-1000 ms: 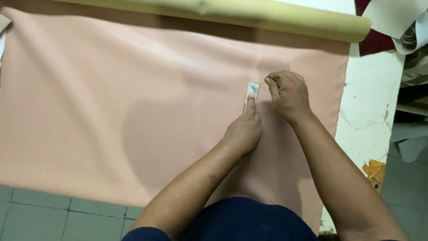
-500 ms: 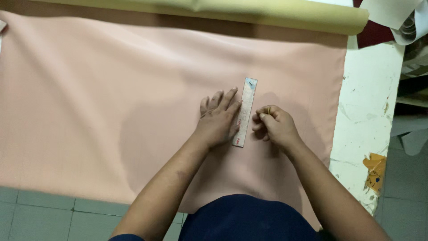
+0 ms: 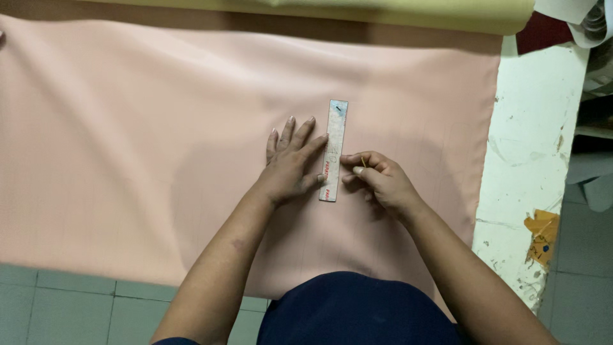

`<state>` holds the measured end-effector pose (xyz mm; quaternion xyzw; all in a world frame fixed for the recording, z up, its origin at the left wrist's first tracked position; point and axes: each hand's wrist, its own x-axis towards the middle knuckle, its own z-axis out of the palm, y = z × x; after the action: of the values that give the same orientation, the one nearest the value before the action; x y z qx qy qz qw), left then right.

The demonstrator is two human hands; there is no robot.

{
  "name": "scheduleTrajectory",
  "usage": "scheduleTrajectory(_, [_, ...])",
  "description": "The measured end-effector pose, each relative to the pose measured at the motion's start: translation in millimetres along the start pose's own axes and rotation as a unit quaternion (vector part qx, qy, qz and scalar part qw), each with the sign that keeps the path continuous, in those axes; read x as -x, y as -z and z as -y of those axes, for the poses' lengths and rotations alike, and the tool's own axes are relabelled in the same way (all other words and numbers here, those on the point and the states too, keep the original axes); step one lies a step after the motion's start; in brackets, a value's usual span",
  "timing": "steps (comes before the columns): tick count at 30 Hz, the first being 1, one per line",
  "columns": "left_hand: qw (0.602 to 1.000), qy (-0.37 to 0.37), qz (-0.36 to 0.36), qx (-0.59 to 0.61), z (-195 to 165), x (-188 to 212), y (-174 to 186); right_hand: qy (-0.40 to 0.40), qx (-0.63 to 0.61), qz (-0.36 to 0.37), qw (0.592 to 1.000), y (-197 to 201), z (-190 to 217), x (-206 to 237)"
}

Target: The person unrolls a large sheet of pink fabric on a table, then uses a ruler and a small marking tool to draw multiple parallel lines across the fabric surface. The person repeatedly repositions the ruler and marks along its edge to create evenly spaced lines.

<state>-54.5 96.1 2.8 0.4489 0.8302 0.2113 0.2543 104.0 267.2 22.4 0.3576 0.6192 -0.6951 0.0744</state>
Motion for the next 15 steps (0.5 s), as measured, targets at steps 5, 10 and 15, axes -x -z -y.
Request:
scheduleTrajectory(5, [1.000,-0.012,-0.003,0.014,3.5,0.6,1.7,0.017,0.016,0.018,1.000,0.1,5.7,1.3])
scheduleTrajectory(10, [1.000,-0.005,-0.002,0.019,4.8,0.4,2.1,0.012,0.021,0.017,1.000,-1.6,8.7,0.9])
scheduleTrajectory(15, [1.000,-0.002,-0.002,0.013,2.8,0.7,3.7,0.001,0.038,0.014,0.999,-1.4,10.7,2.1])
